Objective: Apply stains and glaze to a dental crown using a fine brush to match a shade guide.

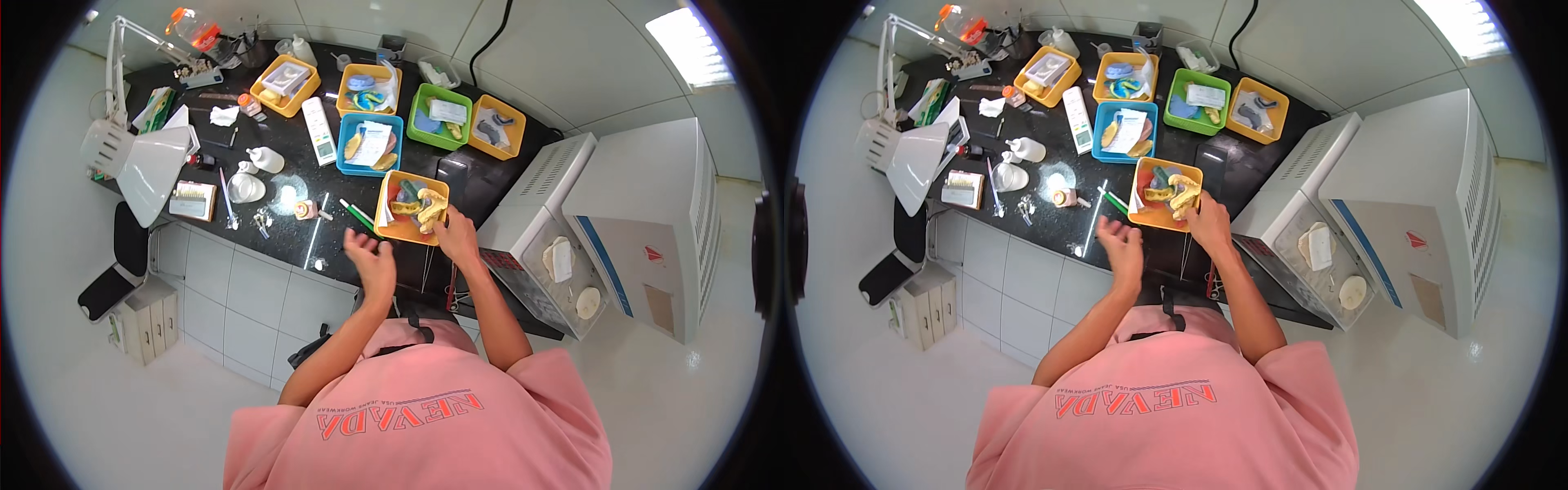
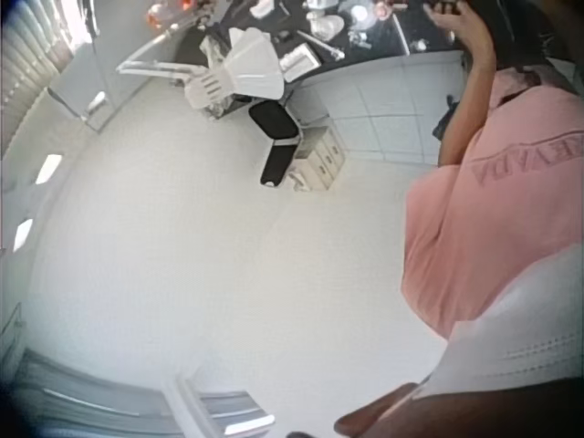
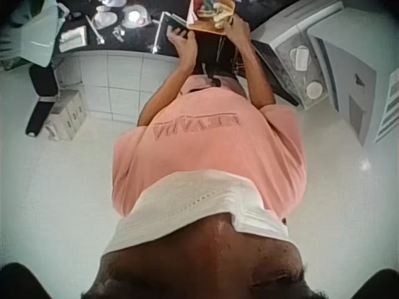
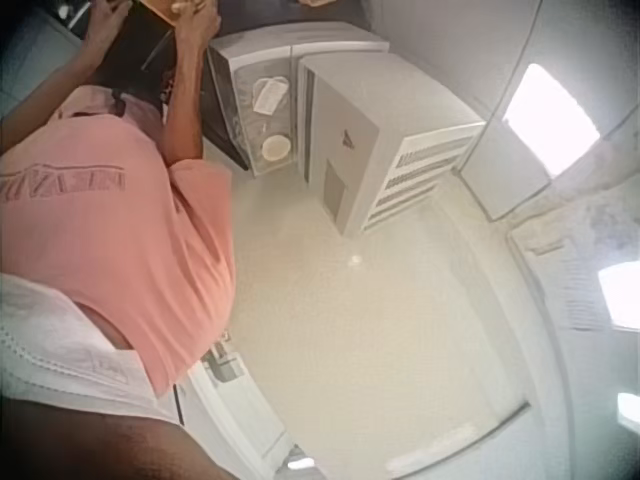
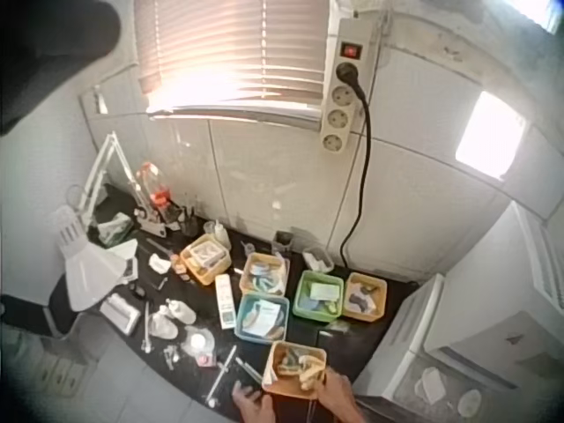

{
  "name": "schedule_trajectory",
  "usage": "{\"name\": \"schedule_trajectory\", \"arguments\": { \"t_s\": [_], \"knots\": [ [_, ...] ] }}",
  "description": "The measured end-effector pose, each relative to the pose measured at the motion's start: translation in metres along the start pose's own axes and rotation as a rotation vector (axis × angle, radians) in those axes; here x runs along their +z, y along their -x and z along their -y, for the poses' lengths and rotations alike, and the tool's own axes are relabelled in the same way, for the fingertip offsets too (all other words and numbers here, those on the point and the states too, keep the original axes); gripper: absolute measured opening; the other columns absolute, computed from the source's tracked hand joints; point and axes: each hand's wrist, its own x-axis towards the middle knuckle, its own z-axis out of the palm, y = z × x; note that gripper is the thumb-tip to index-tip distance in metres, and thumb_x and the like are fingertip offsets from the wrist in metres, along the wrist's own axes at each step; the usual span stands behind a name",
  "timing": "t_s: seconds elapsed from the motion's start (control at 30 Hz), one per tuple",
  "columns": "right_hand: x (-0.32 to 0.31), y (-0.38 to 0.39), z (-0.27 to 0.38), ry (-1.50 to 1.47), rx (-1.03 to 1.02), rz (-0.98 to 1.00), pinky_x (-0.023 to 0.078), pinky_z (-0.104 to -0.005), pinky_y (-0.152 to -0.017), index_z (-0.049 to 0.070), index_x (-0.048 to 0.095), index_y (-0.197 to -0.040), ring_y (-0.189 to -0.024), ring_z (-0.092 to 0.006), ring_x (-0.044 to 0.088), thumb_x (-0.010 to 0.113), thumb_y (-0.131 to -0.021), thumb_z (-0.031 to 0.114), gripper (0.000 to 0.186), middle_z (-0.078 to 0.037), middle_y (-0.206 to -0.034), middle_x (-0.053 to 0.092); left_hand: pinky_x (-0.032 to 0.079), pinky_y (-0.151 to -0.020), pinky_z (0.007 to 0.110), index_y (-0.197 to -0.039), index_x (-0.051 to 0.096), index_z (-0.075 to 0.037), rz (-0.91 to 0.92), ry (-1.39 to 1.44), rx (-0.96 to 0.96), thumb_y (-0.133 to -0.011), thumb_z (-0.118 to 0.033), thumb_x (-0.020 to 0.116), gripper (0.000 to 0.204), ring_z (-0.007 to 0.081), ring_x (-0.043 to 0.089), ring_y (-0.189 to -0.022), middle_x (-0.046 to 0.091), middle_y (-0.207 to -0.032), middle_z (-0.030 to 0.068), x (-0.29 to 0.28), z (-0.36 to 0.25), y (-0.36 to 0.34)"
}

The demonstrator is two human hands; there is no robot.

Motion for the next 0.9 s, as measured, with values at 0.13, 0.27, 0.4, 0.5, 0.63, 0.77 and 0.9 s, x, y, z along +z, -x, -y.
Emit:
{"name": "schedule_trajectory", "arguments": {
  "t_s": [0.13, 0.27, 0.4, 0.5, 0.63, 0.77, 0.9],
  "knots": [
    [-0.022, 0.005, -0.018, 0.049, 0.032, -0.038, 0.05, -0.0529, -0.082, -0.004, 0.06, -0.109, -0.091, -0.0472, 0.065, 0.057, -0.084, 0.018, 0.033, -0.029, -0.094, 0.068, 0.045, -0.095, 0.043, -0.132, 0.049, -0.002, -0.009, -0.246, 0.535, -0.087, 0.001, 0.062, 0.047, 0.0297, 0.054, -0.112, 0.052, -0.123, 0.0171, 0.004, -0.069, -0.038],
    [-0.018, 0.015, -0.01, 0.029, 0.063, -0.128, 0.05, -0.0533, -0.082, -0.004, 0.06, -0.11, -0.091, -0.0474, 0.064, 0.058, -0.084, 0.016, 0.033, -0.03, -0.094, 0.067, 0.04, -0.098, 0.049, -0.107, 0.067, -0.005, 0.135, -0.743, 0.981, -0.087, -0.009, 0.068, 0.021, 0.0303, 0.058, -0.107, 0.065, -0.105, 0.0116, 0.008, -0.092, -0.105],
    [-0.006, 0.004, -0.014, 0.005, 0.009, -0.234, 0.049, -0.0524, -0.086, -0.004, 0.06, -0.111, -0.098, -0.0466, 0.063, 0.057, -0.083, 0.014, 0.033, -0.029, -0.103, 0.065, 0.04, -0.096, 0.049, -0.095, 0.07, -0.006, 0.233, -1.046, 0.96, -0.087, -0.019, 0.07, 0.015, 0.0313, 0.066, -0.09, 0.069, -0.089, 0.0117, -0.007, -0.082, -0.144],
    [-0.004, -0.01, -0.013, -0.025, 0.004, -0.239, 0.048, -0.0522, -0.088, -0.004, 0.06, -0.112, -0.1, -0.0464, 0.061, 0.057, -0.083, 0.013, 0.033, -0.028, -0.106, 0.063, 0.041, -0.095, 0.049, -0.095, 0.069, -0.006, 0.207, -1.056, 0.931, -0.087, -0.018, 0.07, 0.014, 0.0314, 0.065, -0.092, 0.069, -0.091, 0.012, -0.017, -0.077, -0.148],
    [0.001, -0.031, -0.001, 0.015, 0.004, -0.227, 0.049, -0.0525, -0.087, -0.004, 0.06, -0.112, -0.098, -0.0463, 0.062, 0.057, -0.083, 0.011, 0.033, -0.028, -0.105, 0.064, 0.043, -0.092, 0.048, -0.095, 0.068, -0.004, 0.166, -1.051, 0.884, -0.086, -0.012, 0.07, 0.012, 0.0346, 0.065, -0.091, 0.068, -0.091, 0.0143, -0.035, -0.079, -0.151],
    [0.0, -0.051, 0.023, -0.02, -0.017, -0.179, 0.049, -0.052, -0.089, -0.003, 0.06, -0.113, -0.1, -0.046, 0.062, 0.057, -0.084, 0.013, 0.033, -0.027, -0.106, 0.064, 0.043, -0.09, 0.048, -0.095, 0.066, -0.003, 0.14, -1.013, 0.895, -0.082, -0.007, 0.071, 0.014, 0.0365, 0.062, -0.089, 0.068, -0.09, 0.0149, -0.048, -0.087, -0.163],
    [0.011, -0.071, 0.022, -0.008, -0.045, -0.201, 0.05, -0.0506, -0.088, -0.001, 0.062, -0.116, -0.099, -0.0431, 0.064, 0.06, -0.085, 0.016, 0.036, -0.025, -0.107, 0.066, 0.041, -0.093, 0.047, -0.113, 0.062, -0.002, 0.043, -0.911, 0.963, -0.081, -0.001, 0.067, 0.032, 0.0357, 0.057, -0.1, 0.064, -0.107, 0.0166, -0.047, -0.101, -0.144]
  ]
}}
